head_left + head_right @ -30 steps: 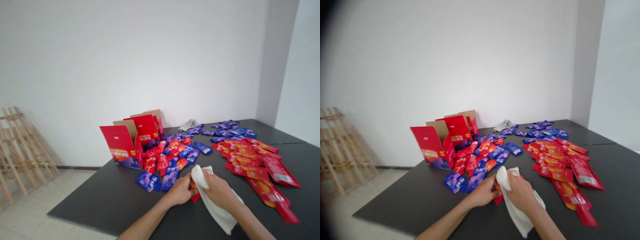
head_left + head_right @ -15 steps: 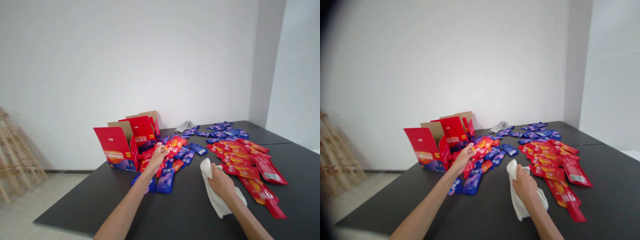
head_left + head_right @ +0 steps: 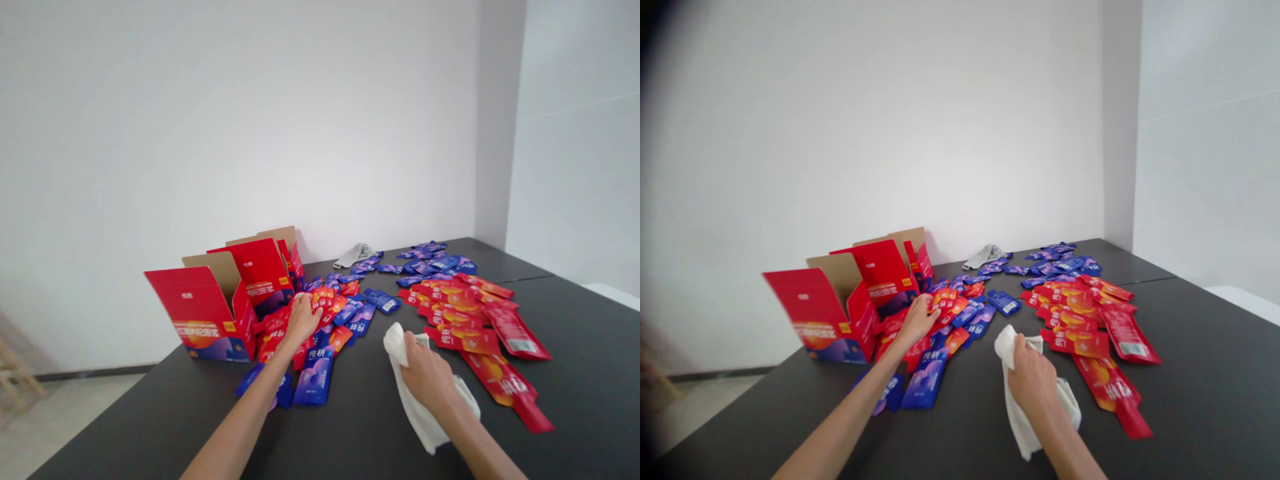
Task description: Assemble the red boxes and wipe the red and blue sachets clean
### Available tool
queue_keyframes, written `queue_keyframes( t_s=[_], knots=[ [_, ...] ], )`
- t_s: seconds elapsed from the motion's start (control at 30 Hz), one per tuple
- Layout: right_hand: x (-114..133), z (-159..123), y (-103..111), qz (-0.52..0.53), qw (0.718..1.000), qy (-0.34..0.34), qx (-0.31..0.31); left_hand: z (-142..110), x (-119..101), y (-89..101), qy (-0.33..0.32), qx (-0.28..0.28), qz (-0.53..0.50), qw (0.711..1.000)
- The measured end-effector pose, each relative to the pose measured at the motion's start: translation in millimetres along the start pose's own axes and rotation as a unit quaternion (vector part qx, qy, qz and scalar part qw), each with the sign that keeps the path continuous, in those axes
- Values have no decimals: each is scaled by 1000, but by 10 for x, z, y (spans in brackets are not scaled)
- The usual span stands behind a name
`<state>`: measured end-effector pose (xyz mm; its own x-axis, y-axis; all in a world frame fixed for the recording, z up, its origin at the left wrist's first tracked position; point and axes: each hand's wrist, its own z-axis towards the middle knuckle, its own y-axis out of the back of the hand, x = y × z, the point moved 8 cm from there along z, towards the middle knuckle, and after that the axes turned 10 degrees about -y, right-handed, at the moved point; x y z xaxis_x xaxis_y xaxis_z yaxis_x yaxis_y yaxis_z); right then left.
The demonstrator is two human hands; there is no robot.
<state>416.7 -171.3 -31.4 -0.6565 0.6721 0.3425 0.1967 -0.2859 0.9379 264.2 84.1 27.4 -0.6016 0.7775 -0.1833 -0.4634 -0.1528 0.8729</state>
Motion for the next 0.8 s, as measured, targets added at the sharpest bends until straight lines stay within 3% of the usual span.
queue_keyframes(
  t_s=[0.2,0.43,0.63,0.8],
  knots=[
    [106,-101,19,-9,999,26,-18,711,-575,-411,-109,71,2,992],
    [173,-149,79,-9,999,13,-31,1591,-1264,-1183,-204,190,-4,960],
    [195,-139,102,-2,1000,1,13,2123,-1540,-1818,-225,238,13,945],
    [206,-109,67,-12,999,-21,27,2368,-1626,-2199,-226,259,46,938]
  ],
)
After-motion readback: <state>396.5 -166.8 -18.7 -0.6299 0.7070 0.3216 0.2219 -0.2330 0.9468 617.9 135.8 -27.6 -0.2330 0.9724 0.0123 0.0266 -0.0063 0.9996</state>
